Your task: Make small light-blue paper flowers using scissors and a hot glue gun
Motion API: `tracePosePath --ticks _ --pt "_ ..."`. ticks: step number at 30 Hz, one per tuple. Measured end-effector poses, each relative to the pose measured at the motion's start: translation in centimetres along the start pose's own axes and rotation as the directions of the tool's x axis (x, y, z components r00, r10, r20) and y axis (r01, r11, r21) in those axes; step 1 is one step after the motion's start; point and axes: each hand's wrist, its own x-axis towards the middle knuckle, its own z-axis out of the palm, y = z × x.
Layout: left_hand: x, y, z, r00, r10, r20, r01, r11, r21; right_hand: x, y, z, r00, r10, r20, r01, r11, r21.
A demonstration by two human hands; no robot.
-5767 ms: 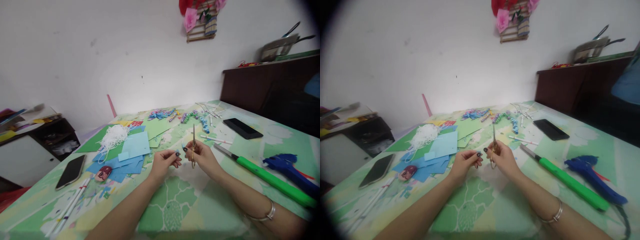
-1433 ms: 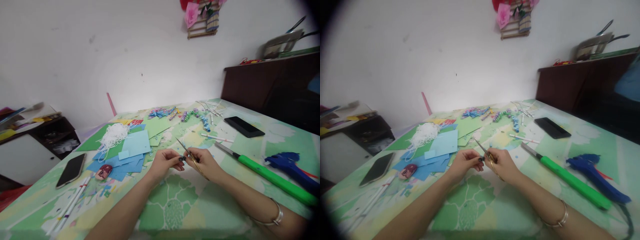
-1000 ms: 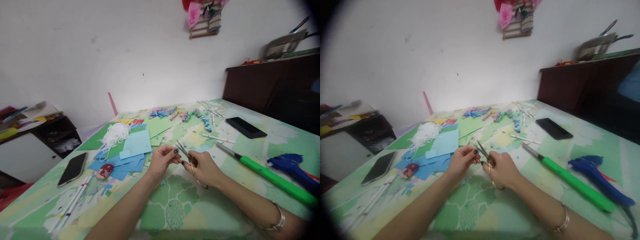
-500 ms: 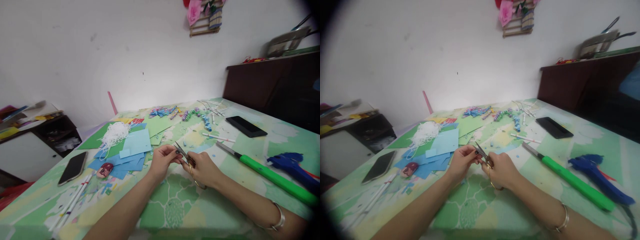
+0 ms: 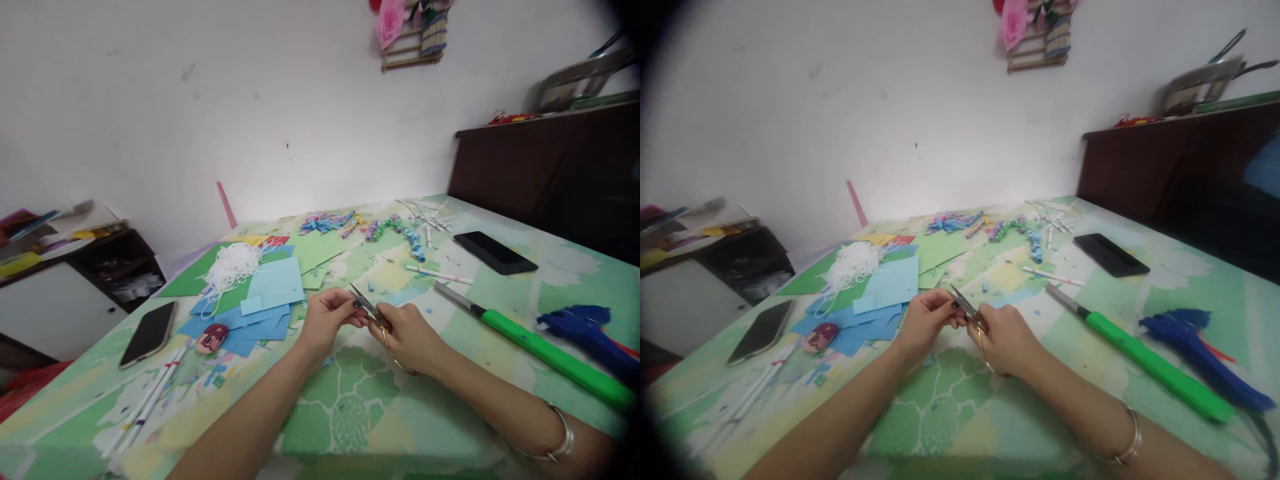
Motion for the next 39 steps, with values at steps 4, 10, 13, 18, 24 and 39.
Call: tracePosePath --ticks 4,10,13,18,24,39 --pt "0.0 0.2 -0.3 1.000 0.009 0.012 -0.010 0.999 0.044 0.0 0.2 0.1 1.000 -0.014 -0.008 0.013 0.999 -0.035" --pt "0.0 0.9 -0.7 0.999 -0.010 0.041 0.004 0.991 0.132 0.0 0.5 0.0 1.000 -0.024 0.008 0.024 0.995 -0.094" --pt "0.0 1.2 -0.9 0.998 -0.022 0.058 0.012 0.988 0.156 0.0 0.6 0.0 1.000 -0.017 0.014 0.018 0.990 -0.138" --pt "0.1 1.4 -1.2 0.996 -0.041 0.079 0.026 0.982 0.185 0.0 0.8 -0.1 0.999 -0.024 0.037 0.030 0.982 -0.187" --pt "0.3 1.5 -1.8 0.991 -0.074 0.109 0.052 0.979 0.196 0.0 1.0 -0.2 0.998 -0.020 0.061 0.035 0.969 -0.244" --pt "0.8 1.5 -2.9 0.976 -0.134 0.172 0.080 0.953 0.293 0.0 1.2 -0.3 0.991 -0.012 0.133 0.049 0.960 -0.277"
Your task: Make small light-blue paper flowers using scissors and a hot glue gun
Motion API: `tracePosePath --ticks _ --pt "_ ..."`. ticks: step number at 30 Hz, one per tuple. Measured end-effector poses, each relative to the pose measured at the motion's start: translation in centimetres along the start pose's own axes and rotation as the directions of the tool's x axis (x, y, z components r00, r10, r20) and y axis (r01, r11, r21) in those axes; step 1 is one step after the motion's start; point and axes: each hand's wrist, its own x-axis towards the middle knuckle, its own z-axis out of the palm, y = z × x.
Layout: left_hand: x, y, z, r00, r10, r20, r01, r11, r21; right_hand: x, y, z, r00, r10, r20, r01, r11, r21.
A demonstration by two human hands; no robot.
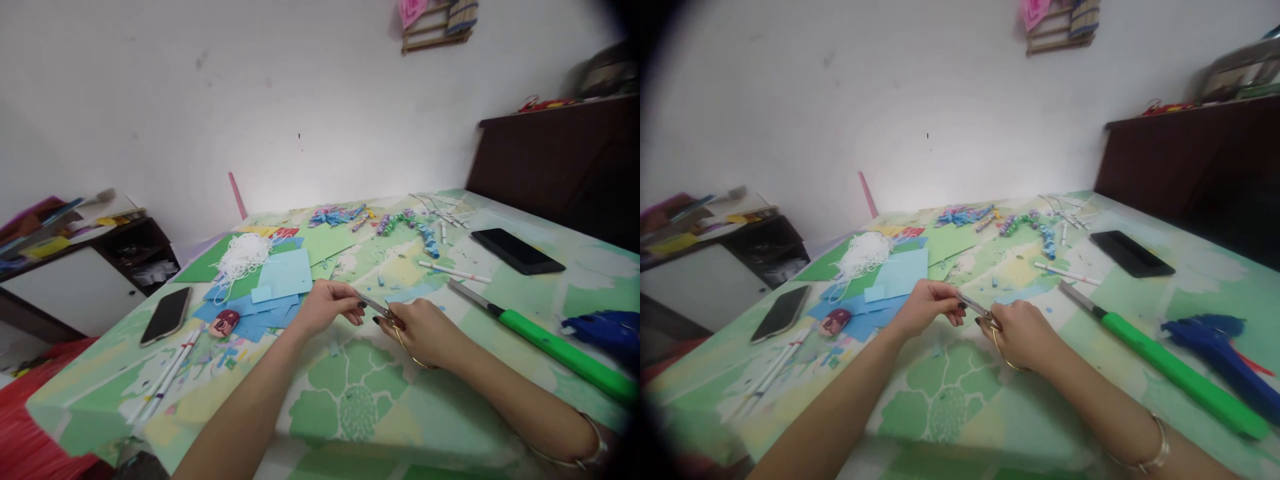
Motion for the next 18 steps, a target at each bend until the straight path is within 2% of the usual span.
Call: tracePosePath --ticks 14,16,18 --pt "0.02 -0.25 -0.29 0.999 -0.032 0.016 0.032 0.999 -0.003 0.01 0.09 0.14 1.000 0.000 -0.003 0.000 1.000 -0.018" --pt "0.03 -0.18 -0.30 0.999 -0.035 0.004 0.035 0.999 -0.010 0.13 0.10 0.07 1.000 0.011 -0.023 -0.010 0.999 0.035" --pt "0.04 -0.12 -0.24 0.999 -0.040 -0.005 0.040 0.999 -0.018 0.28 -0.03 -0.18 0.999 0.044 -0.028 -0.038 0.982 0.184"
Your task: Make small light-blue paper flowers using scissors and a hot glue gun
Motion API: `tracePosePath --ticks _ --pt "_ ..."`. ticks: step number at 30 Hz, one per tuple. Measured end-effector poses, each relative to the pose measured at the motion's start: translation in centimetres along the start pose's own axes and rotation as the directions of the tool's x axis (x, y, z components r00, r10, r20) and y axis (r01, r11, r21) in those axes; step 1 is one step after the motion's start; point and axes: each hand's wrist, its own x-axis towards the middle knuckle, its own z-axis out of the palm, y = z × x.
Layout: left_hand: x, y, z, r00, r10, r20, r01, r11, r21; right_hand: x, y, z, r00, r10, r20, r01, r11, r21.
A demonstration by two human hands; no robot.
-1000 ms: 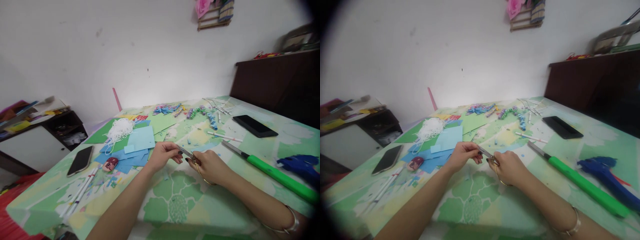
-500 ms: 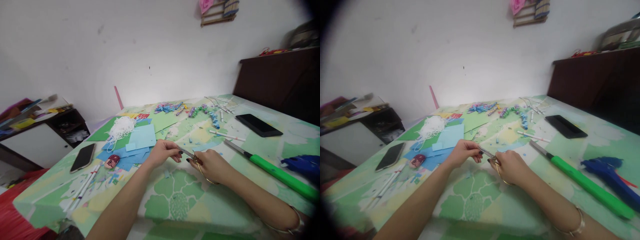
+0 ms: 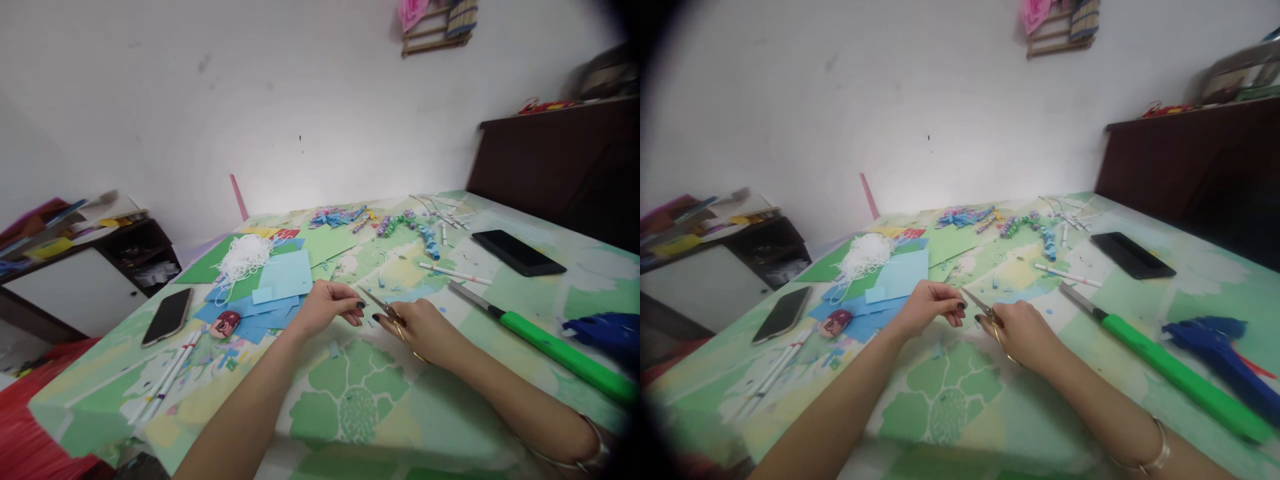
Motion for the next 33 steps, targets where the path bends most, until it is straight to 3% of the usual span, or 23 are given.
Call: tracePosePath --ticks 2,4,8,16,21,25,28,33 --pt "0.0 0.0 0.2 1.000 -0.011 0.010 0.011 1.000 -0.002 0.1 -0.3 -0.3 0.996 0.062 0.057 -0.075 0.965 0.251" --pt "0.0 0.1 0.5 0.999 -0.027 0.039 0.027 1.000 -0.001 0.2 -0.7 -0.6 0.980 0.105 0.167 -0.176 0.851 0.495" --pt "-0.2 0.1 1.3 0.994 -0.083 0.077 0.083 0.997 0.006 0.2 -1.2 -0.8 0.961 0.063 0.268 -0.244 0.645 0.724" --pt "0.0 -0.6 1.9 0.988 -0.141 0.066 0.141 0.990 0.009 0.3 -1.0 -0.1 0.963 0.103 0.249 -0.261 0.589 0.765" --pt "0.1 -0.7 2.9 0.998 -0.023 -0.062 0.016 0.994 -0.110 0.6 -0.9 0.2 0.967 0.180 0.182 -0.244 0.431 0.869" --pt "0.0 -0.8 3.9 0.993 -0.023 -0.116 -0.001 0.978 -0.207 0.7 -0.9 0.6 0.959 0.251 0.129 -0.208 0.320 0.924" --pt "-0.1 -0.8 4.3 0.993 -0.037 -0.116 0.010 0.975 -0.222 0.8 -0.9 0.7 0.956 0.272 0.107 -0.196 0.326 0.925" --pt "0.0 -0.8 4.4 0.993 0.007 -0.120 -0.029 0.984 -0.178 0.7 -1.2 0.3 0.955 0.283 0.088 -0.207 0.422 0.883"
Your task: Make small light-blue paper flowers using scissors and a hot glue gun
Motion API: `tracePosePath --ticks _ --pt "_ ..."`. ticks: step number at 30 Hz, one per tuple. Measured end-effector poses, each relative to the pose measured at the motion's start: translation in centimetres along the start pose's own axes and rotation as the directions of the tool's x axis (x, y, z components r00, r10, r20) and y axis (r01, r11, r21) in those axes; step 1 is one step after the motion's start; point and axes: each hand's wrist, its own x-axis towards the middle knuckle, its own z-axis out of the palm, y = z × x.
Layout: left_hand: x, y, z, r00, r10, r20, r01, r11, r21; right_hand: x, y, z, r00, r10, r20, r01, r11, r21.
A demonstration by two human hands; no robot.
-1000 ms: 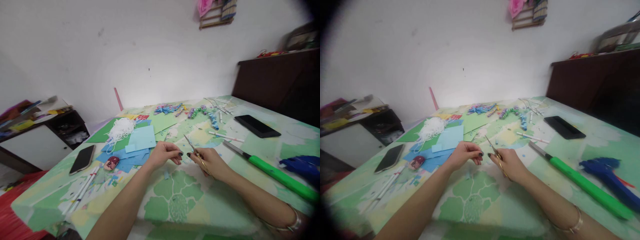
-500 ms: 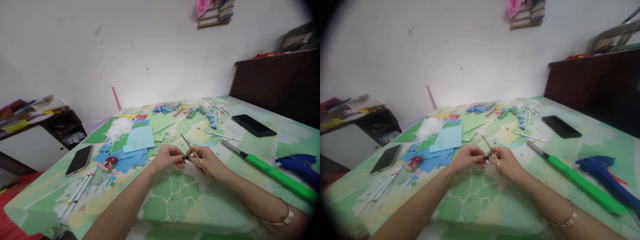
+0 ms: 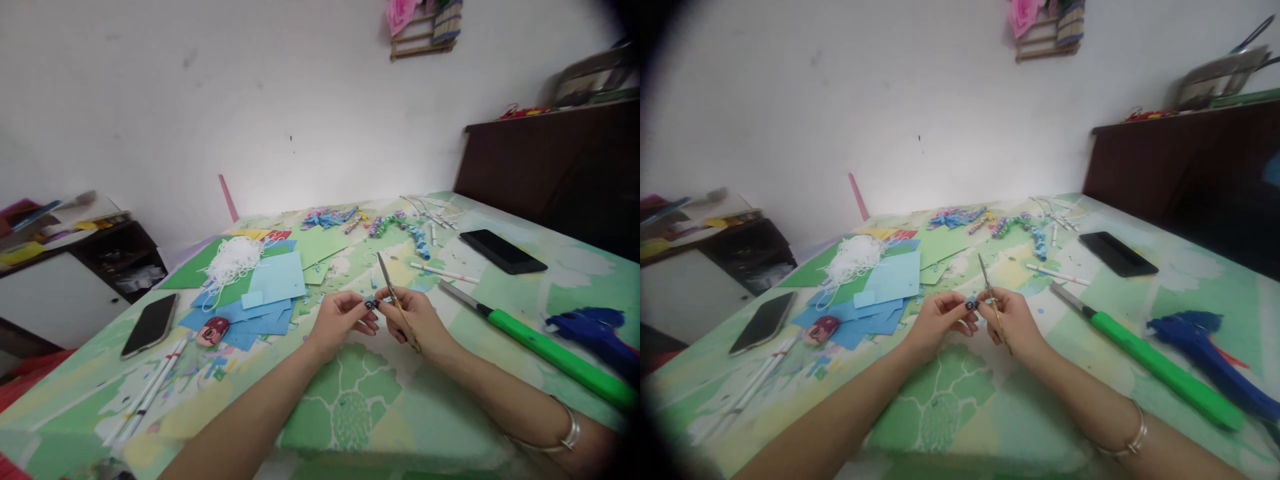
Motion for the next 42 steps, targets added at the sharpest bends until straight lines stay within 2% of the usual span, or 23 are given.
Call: tracePosePath --ticks 5,9,13,27,42 --pt "0.2 0.3 -0.3 0.995 0.077 -0.060 -0.075 0.997 0.033 -0.5 -0.3 -0.1 0.997 -0.073 -0.018 0.065 0.956 -0.286" --pt "0.1 0.8 -0.5 0.986 0.104 -0.132 -0.102 0.995 0.022 -0.6 -0.2 -0.1 0.979 -0.201 0.032 0.185 0.810 -0.557" --pt "0.0 1.1 -0.3 0.986 0.089 -0.137 -0.091 0.996 -0.005 -0.7 -0.1 0.2 0.966 -0.249 0.068 0.226 0.687 -0.690" --pt "0.2 0.4 -0.2 0.990 0.098 -0.099 -0.100 0.995 -0.022 -0.8 0.0 0.3 0.965 -0.254 0.061 0.211 0.619 -0.756" --pt "0.1 0.5 -0.1 0.990 0.102 -0.101 -0.104 0.994 -0.018 -0.8 0.2 0.2 0.960 -0.271 0.068 0.226 0.611 -0.758"
